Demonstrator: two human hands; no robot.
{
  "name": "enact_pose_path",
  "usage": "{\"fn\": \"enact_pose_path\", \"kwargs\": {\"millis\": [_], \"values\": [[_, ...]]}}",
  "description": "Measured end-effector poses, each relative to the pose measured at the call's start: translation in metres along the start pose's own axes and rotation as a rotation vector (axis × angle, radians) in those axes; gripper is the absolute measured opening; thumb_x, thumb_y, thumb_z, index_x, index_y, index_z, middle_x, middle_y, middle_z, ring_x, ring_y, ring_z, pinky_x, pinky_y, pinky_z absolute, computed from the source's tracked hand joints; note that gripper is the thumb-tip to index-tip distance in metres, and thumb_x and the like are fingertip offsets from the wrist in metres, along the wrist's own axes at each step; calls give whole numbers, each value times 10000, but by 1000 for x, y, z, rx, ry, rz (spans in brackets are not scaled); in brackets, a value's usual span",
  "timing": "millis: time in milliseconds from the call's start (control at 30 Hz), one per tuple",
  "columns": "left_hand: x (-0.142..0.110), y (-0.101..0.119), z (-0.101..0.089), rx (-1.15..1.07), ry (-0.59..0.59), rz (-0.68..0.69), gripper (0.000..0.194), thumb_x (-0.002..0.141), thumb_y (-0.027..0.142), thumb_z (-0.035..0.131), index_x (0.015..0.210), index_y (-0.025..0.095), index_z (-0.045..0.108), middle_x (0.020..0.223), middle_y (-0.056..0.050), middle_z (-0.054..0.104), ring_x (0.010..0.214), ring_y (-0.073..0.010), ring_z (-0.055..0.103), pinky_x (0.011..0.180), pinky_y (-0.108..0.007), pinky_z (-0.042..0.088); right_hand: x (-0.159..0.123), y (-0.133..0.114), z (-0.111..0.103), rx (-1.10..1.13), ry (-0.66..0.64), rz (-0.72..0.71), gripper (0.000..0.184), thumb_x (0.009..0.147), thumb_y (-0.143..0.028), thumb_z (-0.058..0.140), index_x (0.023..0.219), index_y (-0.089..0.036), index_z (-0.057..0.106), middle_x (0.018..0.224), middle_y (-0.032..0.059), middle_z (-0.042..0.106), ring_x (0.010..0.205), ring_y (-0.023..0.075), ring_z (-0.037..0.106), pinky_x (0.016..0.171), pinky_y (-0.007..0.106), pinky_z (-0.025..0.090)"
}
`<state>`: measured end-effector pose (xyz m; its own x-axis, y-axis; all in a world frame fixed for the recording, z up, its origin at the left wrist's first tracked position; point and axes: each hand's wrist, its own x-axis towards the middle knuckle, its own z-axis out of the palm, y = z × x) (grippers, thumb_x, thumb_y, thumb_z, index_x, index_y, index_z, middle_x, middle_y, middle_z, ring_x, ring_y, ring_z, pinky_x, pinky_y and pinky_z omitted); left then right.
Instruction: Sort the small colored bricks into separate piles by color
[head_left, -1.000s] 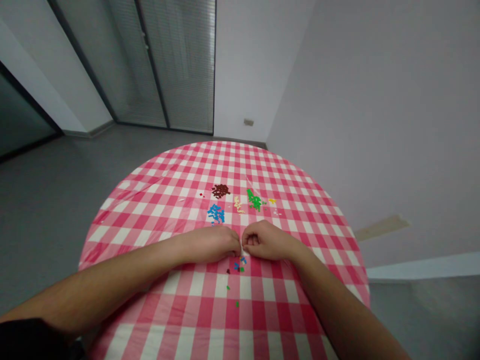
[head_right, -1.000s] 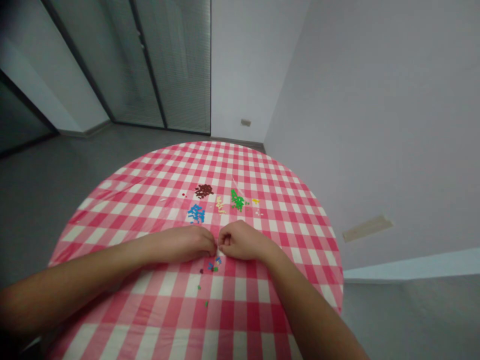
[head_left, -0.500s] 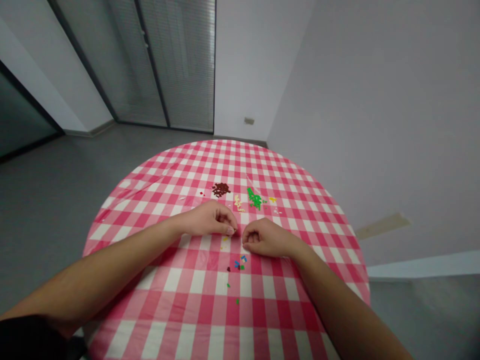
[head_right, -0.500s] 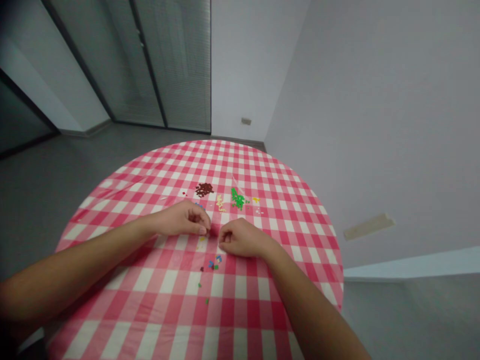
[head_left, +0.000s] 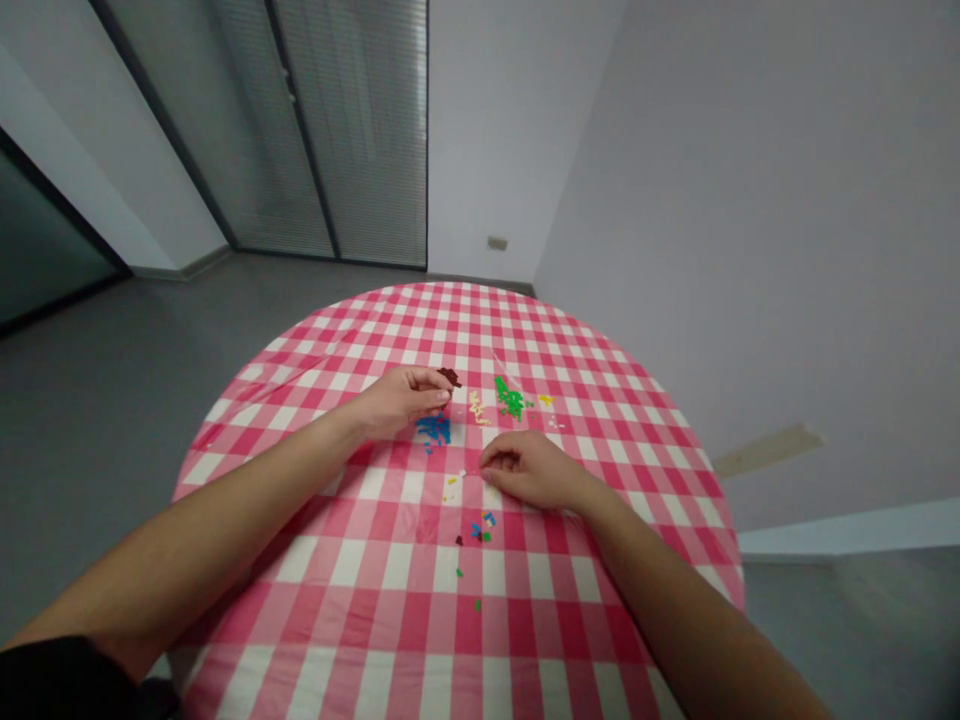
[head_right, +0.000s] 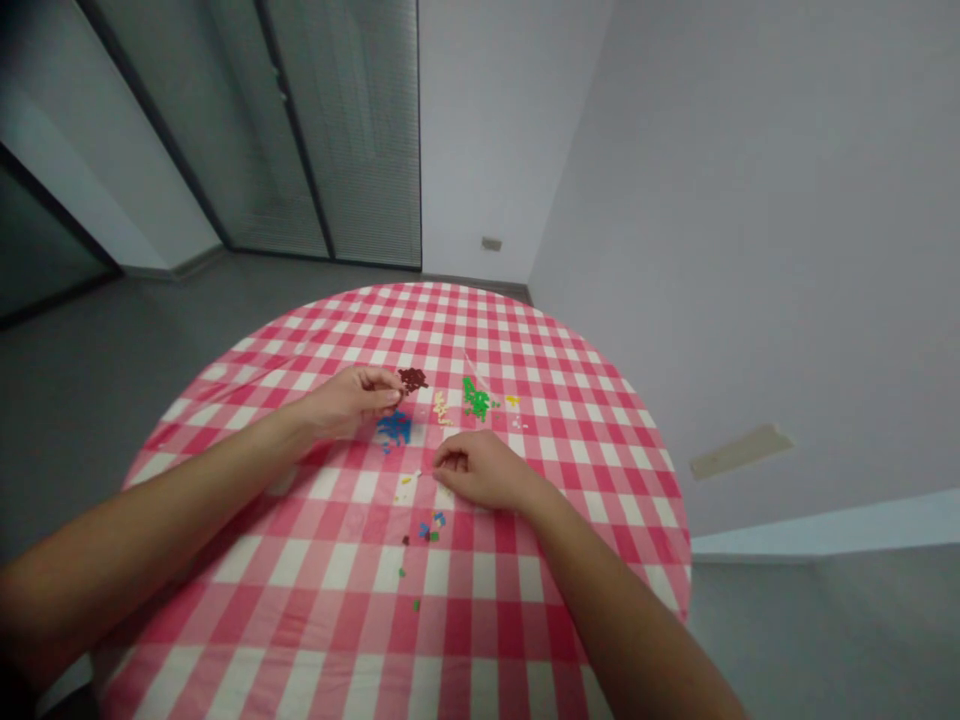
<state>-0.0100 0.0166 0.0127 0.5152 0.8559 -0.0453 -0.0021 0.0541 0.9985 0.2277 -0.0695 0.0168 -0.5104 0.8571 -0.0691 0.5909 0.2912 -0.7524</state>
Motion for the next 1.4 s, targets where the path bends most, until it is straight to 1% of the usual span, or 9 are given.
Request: {"fn": "enact_pose_path", "kwargs": {"millis": [133,300,467,700,800,933,1067,1200,1400], "values": [[19,-6,-15,520,229,131,105,821,248,648,818,157,701,808,-54,706,745,-175,637,719,-302,479,2,6,4,41,12,-1,160,807,-202,624,930,-157,714,775,33,708,639,123,611,606,230,466],[26,-23,-17,1001,146,330,197,883,177,531,840,158,723,898,-89,709,865,-220,639,821,-330,460,1,4,1,18,11,7,160,801,-193,623,916,-150,726,788,44,723,651,134,628,605,236,470],[27,-30,-20,1021,-4,429,221,896,163,513,935,156,730,1033,-135,709,980,-242,635,922,-366,455,-2,-3,-11,-83,-35,-33,154,817,-157,593,859,-156,741,809,48,744,686,152,649,635,254,473],[20,-26,-16,1073,20,523,314,974,203,440,1126,105,697,1192,-192,670,1098,-262,614,980,-404,448,4,-7,3,-302,101,-147,215,894,-158,581,1050,-167,728,1019,94,734,925,194,641,844,326,474],[8,-17,-12,1117,8,526,296,969,189,447,1036,133,729,1071,-154,712,1000,-250,641,905,-386,479,8,-10,19,-379,57,-200,186,899,-203,624,1044,-161,734,1002,105,711,945,210,621,833,328,473],[-12,7,-2,1073,-189,465,191,920,173,554,945,185,743,923,-64,727,851,-184,655,794,-288,479,10,-10,24,-384,46,-240,131,904,-189,623,925,-163,750,918,85,719,876,189,634,798,304,476],[-27,24,9,999,-523,337,176,831,91,641,903,209,749,870,-11,740,797,-154,661,740,-236,457,5,2,-7,-375,329,-50,128,851,-159,624,857,-186,749,862,66,739,787,185,652,720,292,471],[-30,23,15,952,-630,328,255,802,9,620,929,193,743,921,-36,741,842,-162,662,763,-242,458,-4,25,-48,-412,497,308,117,796,-195,642,782,-189,757,790,61,750,701,193,659,620,275,429],[-34,18,25,944,-674,347,256,828,6,577,930,179,735,942,-59,735,853,-173,660,770,-251,460,-10,44,-64,-525,289,419,302,774,-112,530,499,-176,637,485,25,610,443,127,514,485,272,281]]}}
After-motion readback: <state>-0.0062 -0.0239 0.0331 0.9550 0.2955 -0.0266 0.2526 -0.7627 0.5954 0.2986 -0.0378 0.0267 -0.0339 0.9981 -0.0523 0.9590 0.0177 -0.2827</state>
